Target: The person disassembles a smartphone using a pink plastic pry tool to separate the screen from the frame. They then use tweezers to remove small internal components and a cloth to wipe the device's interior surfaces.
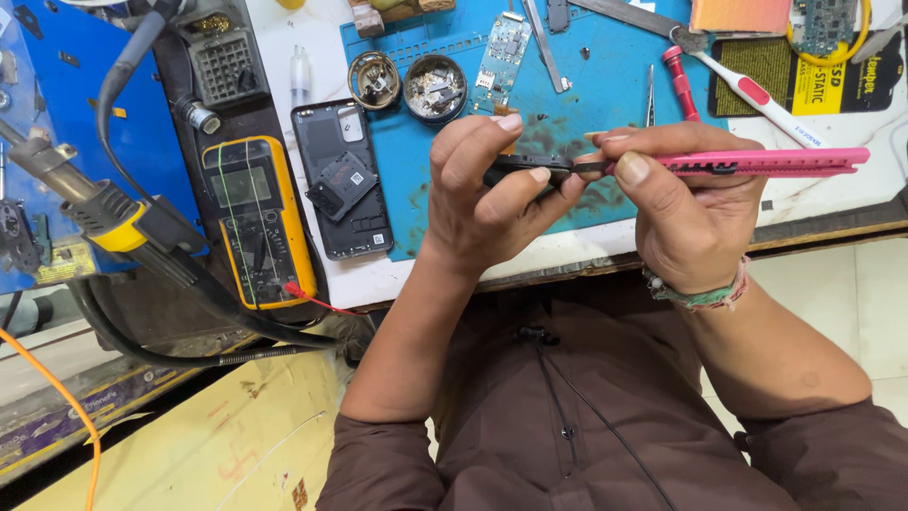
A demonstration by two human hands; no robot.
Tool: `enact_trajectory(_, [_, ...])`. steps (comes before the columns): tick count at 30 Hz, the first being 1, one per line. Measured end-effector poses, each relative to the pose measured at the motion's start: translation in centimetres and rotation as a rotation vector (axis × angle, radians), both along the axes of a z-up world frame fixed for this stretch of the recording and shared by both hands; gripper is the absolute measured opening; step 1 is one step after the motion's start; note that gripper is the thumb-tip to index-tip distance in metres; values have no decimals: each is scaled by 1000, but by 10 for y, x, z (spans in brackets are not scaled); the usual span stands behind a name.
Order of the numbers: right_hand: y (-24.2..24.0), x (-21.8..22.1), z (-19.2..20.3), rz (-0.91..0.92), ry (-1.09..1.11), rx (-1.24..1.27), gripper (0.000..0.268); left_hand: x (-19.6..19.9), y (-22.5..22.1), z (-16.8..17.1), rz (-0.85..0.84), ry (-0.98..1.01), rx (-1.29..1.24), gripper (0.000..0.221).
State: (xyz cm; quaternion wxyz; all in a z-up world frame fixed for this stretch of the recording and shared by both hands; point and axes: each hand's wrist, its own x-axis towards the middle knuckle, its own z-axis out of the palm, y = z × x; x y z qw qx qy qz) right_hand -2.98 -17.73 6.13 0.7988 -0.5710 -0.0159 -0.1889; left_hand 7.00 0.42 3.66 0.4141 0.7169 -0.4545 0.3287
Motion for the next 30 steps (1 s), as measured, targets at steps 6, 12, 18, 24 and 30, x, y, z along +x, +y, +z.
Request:
enact_trajectory(6, [-3,2,5,-4,26,-24,9,-11,-3,19,127,15,72,52])
enact_trajectory(12, [0,8,14,-28,-45,-112,13,-28,-7,42,261,123,168,45])
enact_trajectory(18, [0,6,13,-47,-166,-332,18,-33,-9,48,295,171,187,48])
enact_trajectory(24, [-6,12,18,-120,-282,-715,15,-34,-10,47,297,162,182,48])
enact_trajectory(30, [-9,7,6,-50,-121,-593,11,-29,-3,51,172,193,200,52])
